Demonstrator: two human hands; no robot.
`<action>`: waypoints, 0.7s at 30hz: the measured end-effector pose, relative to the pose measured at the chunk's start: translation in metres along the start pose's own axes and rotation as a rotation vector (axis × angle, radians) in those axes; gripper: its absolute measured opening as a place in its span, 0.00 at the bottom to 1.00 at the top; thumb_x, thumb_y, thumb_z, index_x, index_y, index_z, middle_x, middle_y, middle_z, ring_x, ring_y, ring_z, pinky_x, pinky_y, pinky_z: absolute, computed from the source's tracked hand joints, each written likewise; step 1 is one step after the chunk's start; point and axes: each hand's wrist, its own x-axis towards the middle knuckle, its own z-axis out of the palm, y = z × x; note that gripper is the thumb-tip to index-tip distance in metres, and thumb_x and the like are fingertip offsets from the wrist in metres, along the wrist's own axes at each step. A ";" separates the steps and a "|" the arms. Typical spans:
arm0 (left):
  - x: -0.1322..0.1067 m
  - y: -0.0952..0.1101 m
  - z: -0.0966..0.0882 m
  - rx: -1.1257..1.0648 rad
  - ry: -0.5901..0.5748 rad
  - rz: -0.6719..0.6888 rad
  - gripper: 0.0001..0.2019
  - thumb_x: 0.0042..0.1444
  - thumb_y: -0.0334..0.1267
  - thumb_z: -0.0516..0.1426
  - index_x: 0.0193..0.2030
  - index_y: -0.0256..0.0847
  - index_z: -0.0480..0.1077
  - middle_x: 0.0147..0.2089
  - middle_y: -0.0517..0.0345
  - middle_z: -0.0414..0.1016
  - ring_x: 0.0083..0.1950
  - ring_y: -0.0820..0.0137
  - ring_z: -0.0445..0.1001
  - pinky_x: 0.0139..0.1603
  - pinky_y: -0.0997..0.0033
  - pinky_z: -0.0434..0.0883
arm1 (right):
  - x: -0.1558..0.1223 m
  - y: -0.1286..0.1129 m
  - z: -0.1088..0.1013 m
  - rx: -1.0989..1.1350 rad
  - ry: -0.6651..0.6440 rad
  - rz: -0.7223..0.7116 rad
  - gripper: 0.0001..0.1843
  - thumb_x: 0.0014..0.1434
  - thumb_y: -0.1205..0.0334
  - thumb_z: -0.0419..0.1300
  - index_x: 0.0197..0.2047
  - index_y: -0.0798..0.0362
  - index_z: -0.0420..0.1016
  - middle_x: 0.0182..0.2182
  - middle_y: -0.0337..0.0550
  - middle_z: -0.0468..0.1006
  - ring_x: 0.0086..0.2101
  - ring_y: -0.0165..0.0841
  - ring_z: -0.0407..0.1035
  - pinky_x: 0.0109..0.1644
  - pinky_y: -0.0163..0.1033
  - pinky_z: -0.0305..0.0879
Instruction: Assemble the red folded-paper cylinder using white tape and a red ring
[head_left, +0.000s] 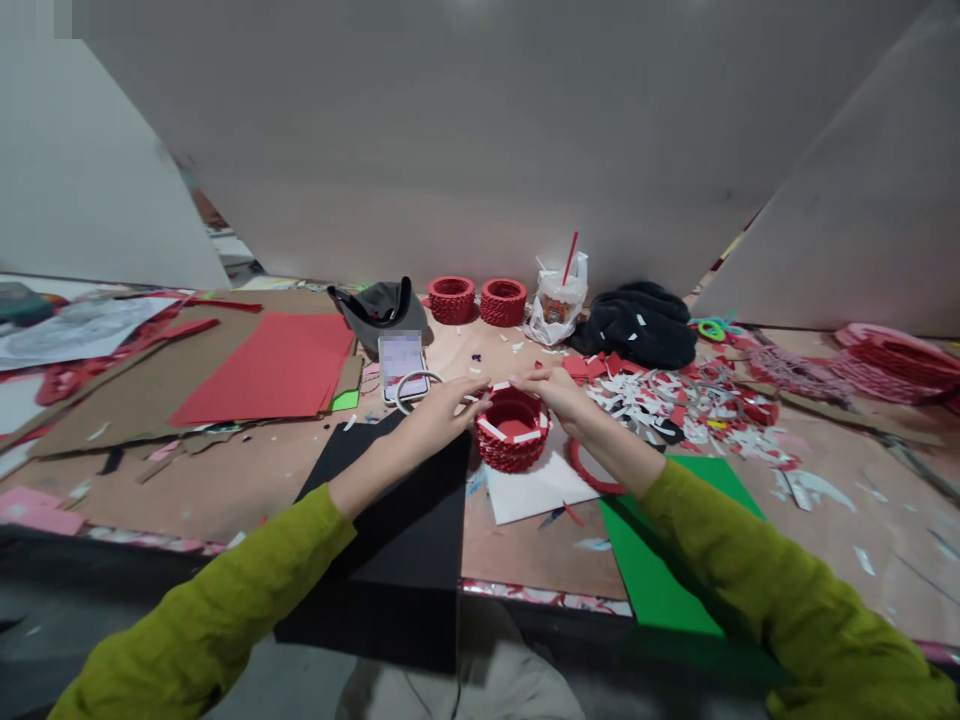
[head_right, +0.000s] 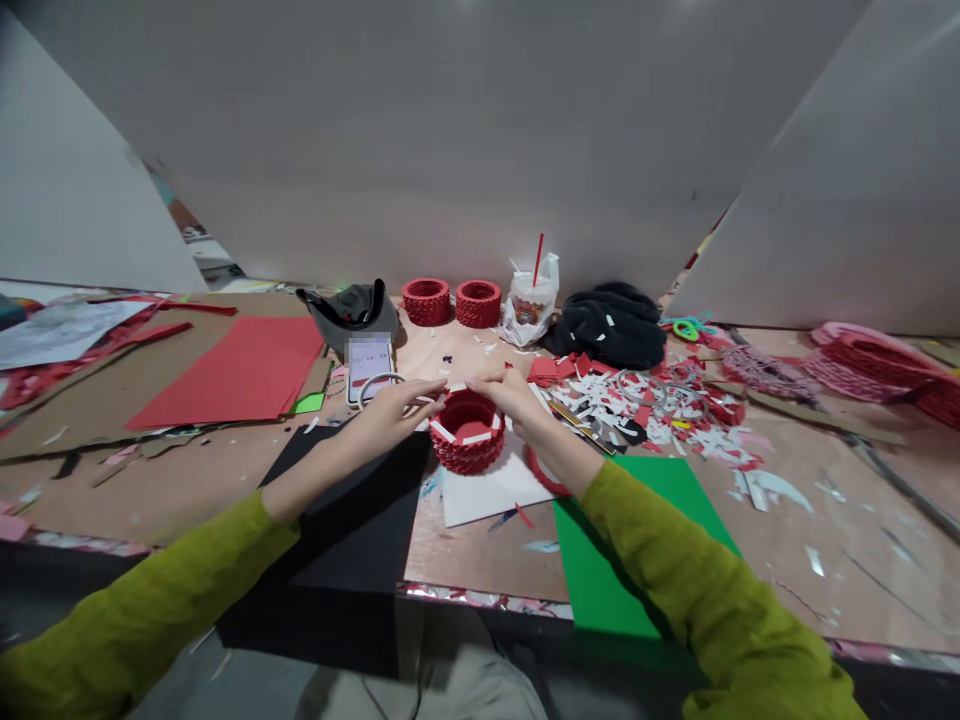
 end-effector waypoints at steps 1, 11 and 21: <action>0.000 0.000 0.002 0.018 0.002 0.004 0.20 0.63 0.44 0.52 0.58 0.36 0.69 0.58 0.44 0.74 0.54 0.59 0.75 0.56 0.58 0.69 | 0.000 0.000 0.000 -0.010 0.001 0.000 0.10 0.42 0.58 0.70 0.25 0.55 0.78 0.26 0.44 0.80 0.28 0.32 0.70 0.35 0.37 0.65; 0.001 -0.007 0.008 0.091 -0.047 0.208 0.20 0.67 0.34 0.46 0.64 0.42 0.63 0.58 0.47 0.70 0.58 0.63 0.70 0.58 0.61 0.67 | 0.003 0.001 0.005 -0.030 0.032 0.003 0.05 0.47 0.63 0.67 0.26 0.56 0.80 0.27 0.45 0.82 0.26 0.31 0.71 0.33 0.36 0.67; 0.008 -0.015 0.006 0.200 -0.152 0.261 0.18 0.66 0.34 0.46 0.59 0.38 0.66 0.51 0.45 0.68 0.51 0.62 0.69 0.53 0.61 0.68 | 0.001 0.000 0.011 -0.114 0.095 -0.017 0.06 0.48 0.64 0.65 0.22 0.56 0.78 0.22 0.44 0.79 0.22 0.30 0.68 0.27 0.35 0.63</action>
